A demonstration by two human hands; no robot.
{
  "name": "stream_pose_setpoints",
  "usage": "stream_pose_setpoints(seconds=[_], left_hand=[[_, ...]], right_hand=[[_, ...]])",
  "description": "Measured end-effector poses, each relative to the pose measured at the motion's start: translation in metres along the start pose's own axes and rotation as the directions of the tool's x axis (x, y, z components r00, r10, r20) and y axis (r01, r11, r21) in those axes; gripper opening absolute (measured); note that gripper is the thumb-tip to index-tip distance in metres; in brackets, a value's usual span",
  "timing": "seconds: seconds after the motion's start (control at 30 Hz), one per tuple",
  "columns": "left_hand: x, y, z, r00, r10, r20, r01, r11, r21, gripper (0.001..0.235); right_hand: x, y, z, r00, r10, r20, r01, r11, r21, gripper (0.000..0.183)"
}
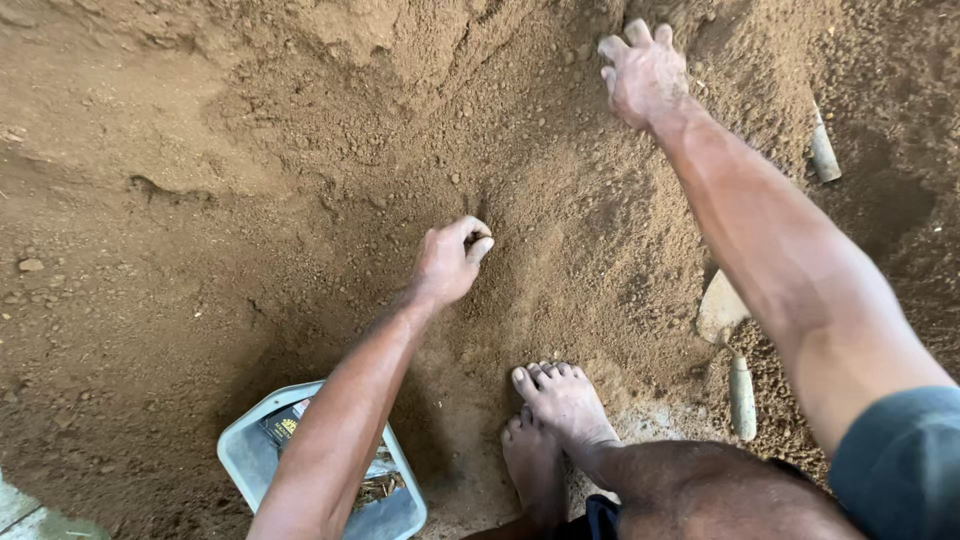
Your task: The person sifts sand with both hands, picking up handfuls and letting it fall through their fingers. They repeatedly gather sand from a pile and drop it into a nearby plastic container.
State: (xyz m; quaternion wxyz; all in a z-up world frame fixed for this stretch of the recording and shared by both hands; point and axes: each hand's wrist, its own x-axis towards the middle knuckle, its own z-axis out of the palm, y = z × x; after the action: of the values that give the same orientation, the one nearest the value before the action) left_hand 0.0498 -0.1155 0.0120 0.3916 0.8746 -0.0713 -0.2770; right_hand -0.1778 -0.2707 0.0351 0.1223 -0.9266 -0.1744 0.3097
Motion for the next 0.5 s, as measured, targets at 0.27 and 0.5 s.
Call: stream_pose_setpoints(seconds=[0.27,0.5], left_hand=[[0.001,-0.007,-0.006,0.996,-0.083,-0.028,0.081,0.995,-0.058,0.011],[0.020,0.028,0.012,0.997,0.075,-0.026,-0.077,0.996,-0.052,0.012]], right_hand=[[-0.001,0.004,-0.007,0.999,0.004,-0.036,-0.004,1.000,0.019,0.046],[-0.010,0.008,-0.006,0.987,-0.045,-0.153,0.049,0.999,0.024,0.045]])
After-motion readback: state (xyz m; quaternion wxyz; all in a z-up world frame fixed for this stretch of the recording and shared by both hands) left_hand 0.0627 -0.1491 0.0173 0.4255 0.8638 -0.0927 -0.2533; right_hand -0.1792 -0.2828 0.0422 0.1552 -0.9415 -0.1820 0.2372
